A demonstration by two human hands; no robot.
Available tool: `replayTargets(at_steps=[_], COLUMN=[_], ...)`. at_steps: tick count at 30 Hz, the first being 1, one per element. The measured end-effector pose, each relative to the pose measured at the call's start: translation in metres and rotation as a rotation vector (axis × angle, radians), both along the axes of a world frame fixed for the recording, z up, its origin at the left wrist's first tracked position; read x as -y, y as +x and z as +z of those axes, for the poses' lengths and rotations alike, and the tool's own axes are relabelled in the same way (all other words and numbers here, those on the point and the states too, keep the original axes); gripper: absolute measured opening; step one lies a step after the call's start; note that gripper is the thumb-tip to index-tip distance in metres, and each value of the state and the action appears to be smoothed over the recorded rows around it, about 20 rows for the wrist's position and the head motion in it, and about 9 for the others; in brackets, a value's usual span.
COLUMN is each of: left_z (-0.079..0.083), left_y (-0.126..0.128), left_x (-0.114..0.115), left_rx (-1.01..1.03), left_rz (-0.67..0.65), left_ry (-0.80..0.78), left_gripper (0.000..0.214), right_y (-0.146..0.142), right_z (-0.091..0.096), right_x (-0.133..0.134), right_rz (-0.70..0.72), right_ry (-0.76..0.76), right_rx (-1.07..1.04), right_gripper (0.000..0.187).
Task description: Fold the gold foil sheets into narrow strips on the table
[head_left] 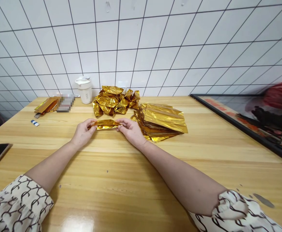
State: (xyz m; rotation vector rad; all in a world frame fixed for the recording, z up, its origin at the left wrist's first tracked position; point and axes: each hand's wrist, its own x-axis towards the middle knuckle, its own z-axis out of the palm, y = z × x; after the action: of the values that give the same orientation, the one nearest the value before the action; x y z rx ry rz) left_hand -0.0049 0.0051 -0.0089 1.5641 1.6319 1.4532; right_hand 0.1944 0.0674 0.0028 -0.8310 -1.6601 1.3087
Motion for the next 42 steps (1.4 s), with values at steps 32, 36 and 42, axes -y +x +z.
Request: replayTargets(at_steps=[32,36,42], left_z=[-0.003,-0.002,0.000], left_y=[-0.006,-0.004,-0.003], left_x=[-0.001,0.000,0.000], left_rx=[-0.192,-0.198,-0.239], left_rz=[-0.075,-0.097,-0.108], left_ry=[-0.037,-0.031,-0.037], left_gripper=[0.033,0.033,0.034], right_y=[0.003,0.003,0.002], right_z=[0.000,0.000,0.004], right_x=[0.007,0.008,0.010], right_rz=[-0.122,-0.102,-0.075], right_ry=[0.490,0.492,0.466], right_rx=[0.585,0.592,0.604], right_gripper=[0.030,0.031,0.031])
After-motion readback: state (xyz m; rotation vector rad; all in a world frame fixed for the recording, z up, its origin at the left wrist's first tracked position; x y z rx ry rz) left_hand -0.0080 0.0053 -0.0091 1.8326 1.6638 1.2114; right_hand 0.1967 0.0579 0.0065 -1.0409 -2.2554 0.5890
